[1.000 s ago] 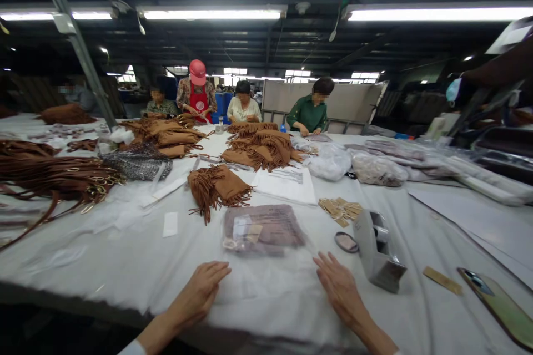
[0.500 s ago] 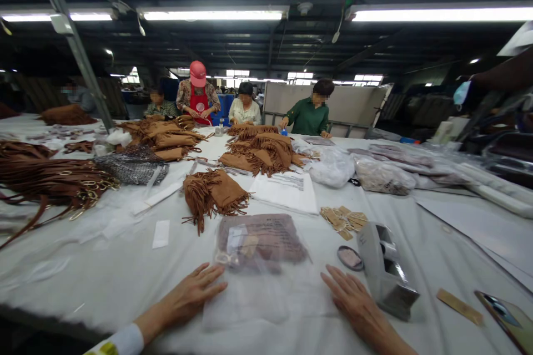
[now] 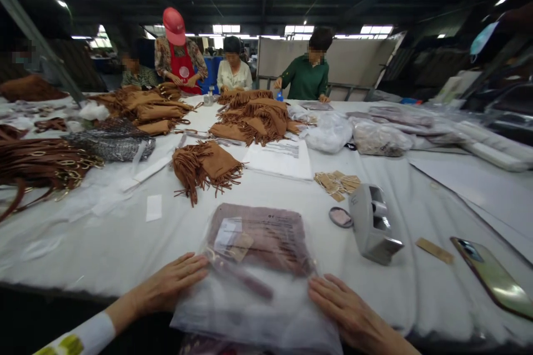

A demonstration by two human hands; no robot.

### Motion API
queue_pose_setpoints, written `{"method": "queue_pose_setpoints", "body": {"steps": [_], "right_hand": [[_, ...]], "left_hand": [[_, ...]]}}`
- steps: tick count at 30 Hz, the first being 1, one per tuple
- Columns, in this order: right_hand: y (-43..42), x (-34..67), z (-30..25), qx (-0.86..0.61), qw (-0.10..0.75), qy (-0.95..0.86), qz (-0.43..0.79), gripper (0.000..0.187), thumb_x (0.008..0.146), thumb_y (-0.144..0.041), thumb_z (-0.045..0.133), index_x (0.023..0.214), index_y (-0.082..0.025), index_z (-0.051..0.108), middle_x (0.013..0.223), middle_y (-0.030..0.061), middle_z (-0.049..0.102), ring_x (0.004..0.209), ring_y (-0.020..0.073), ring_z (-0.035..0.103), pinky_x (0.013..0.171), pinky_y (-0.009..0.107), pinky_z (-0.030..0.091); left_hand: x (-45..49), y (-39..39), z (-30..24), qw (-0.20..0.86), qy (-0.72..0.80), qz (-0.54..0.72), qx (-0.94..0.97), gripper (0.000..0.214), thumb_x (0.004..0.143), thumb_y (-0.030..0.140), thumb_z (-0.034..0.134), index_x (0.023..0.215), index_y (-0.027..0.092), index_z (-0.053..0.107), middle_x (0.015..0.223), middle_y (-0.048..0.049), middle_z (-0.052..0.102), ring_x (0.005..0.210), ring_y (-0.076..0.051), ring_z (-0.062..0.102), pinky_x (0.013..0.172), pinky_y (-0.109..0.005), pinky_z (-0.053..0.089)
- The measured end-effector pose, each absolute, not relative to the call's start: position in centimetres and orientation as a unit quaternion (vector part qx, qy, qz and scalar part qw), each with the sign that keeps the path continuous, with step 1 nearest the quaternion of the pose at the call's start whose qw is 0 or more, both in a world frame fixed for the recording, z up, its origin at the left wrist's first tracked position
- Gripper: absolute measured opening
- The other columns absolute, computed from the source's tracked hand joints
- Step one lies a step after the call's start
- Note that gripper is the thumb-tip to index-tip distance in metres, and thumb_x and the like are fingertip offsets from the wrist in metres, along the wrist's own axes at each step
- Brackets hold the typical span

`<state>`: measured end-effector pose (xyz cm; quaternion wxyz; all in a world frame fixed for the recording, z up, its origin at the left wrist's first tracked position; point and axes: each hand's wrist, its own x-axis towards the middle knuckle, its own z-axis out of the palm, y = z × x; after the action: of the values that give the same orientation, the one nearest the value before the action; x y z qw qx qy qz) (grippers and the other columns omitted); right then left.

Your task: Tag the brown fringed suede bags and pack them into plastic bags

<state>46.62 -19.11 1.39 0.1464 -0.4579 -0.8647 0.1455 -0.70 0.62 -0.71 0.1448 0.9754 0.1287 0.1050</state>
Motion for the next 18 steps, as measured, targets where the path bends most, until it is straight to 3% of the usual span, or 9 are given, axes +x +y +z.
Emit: {"method": "queue_pose_setpoints", "body": {"steps": [2, 4, 7, 9, 13, 18], "right_hand": [[-18.9, 45.4, 1.9, -0.440, 0.141, -0.867, 0.184, 0.044, 0.093, -0.021, 0.044, 0.136, -0.027, 0.046, 0.134, 0.0091, 0.055, 0.129, 0.0214, 0.046, 0.111, 0.046, 0.030], [-18.3, 44.1, 1.8, -0.432, 0.178, -0.850, 0.244, 0.036, 0.093, -0.030, 0.047, 0.127, -0.028, 0.058, 0.125, 0.0077, 0.063, 0.121, 0.0211, 0.054, 0.108, 0.042, 0.036], [-17.3, 42.7, 0.6, -0.546, 0.328, -0.708, 0.306, 0.033, 0.090, -0.045, 0.048, 0.093, -0.024, 0.073, 0.091, 0.0061, 0.075, 0.088, 0.0207, 0.069, 0.083, 0.033, 0.054], [-16.5, 42.1, -0.1, -0.640, 0.411, -0.563, 0.323, 0.040, 0.087, -0.051, 0.050, 0.075, -0.019, 0.071, 0.070, 0.0040, 0.072, 0.068, 0.0200, 0.067, 0.065, 0.030, 0.055], [-14.9, 41.3, 0.0, -0.685, 0.489, -0.410, 0.350, 0.042, 0.076, -0.058, 0.060, 0.077, -0.017, 0.066, 0.065, 0.0007, 0.067, 0.060, 0.0180, 0.061, 0.057, 0.028, 0.051], [-13.5, 40.8, 0.0, -0.718, 0.513, -0.375, 0.284, 0.046, 0.079, -0.064, 0.051, 0.069, -0.020, 0.058, 0.043, -0.0047, 0.051, 0.041, 0.0142, 0.049, 0.044, 0.025, 0.042]], "left_hand": [[0.2, 0.3, 0.1, 0.172, 0.112, 0.081, 0.975, 0.054, 0.091, 0.017, 0.042, 0.141, 0.036, 0.034, 0.144, -0.0038, 0.044, 0.134, -0.021, 0.039, 0.113, -0.045, 0.027], [1.3, 0.3, 0.5, 0.220, 0.082, 0.065, 0.970, 0.044, 0.091, 0.023, 0.045, 0.133, 0.036, 0.047, 0.138, -0.0037, 0.052, 0.131, -0.021, 0.044, 0.112, -0.042, 0.029], [3.0, 0.3, 0.3, 0.322, 0.177, 0.137, 0.920, 0.029, 0.094, 0.034, 0.042, 0.111, 0.028, 0.065, 0.115, -0.0052, 0.069, 0.110, -0.021, 0.061, 0.100, -0.034, 0.044], [4.1, 0.1, 0.0, 0.376, 0.326, 0.216, 0.840, 0.035, 0.094, 0.040, 0.038, 0.096, 0.022, 0.068, 0.093, -0.0046, 0.073, 0.088, -0.020, 0.067, 0.082, -0.030, 0.052], [6.2, -0.1, 0.1, 0.404, 0.439, 0.295, 0.746, 0.035, 0.090, 0.047, 0.046, 0.078, 0.019, 0.062, 0.067, 0.0012, 0.062, 0.063, -0.015, 0.056, 0.060, -0.023, 0.046], [8.0, 0.3, -0.9, 0.308, 0.510, 0.368, 0.714, 0.039, 0.090, 0.048, 0.044, 0.062, 0.021, 0.050, 0.050, 0.0061, 0.042, 0.048, -0.011, 0.042, 0.049, -0.021, 0.035]]}}
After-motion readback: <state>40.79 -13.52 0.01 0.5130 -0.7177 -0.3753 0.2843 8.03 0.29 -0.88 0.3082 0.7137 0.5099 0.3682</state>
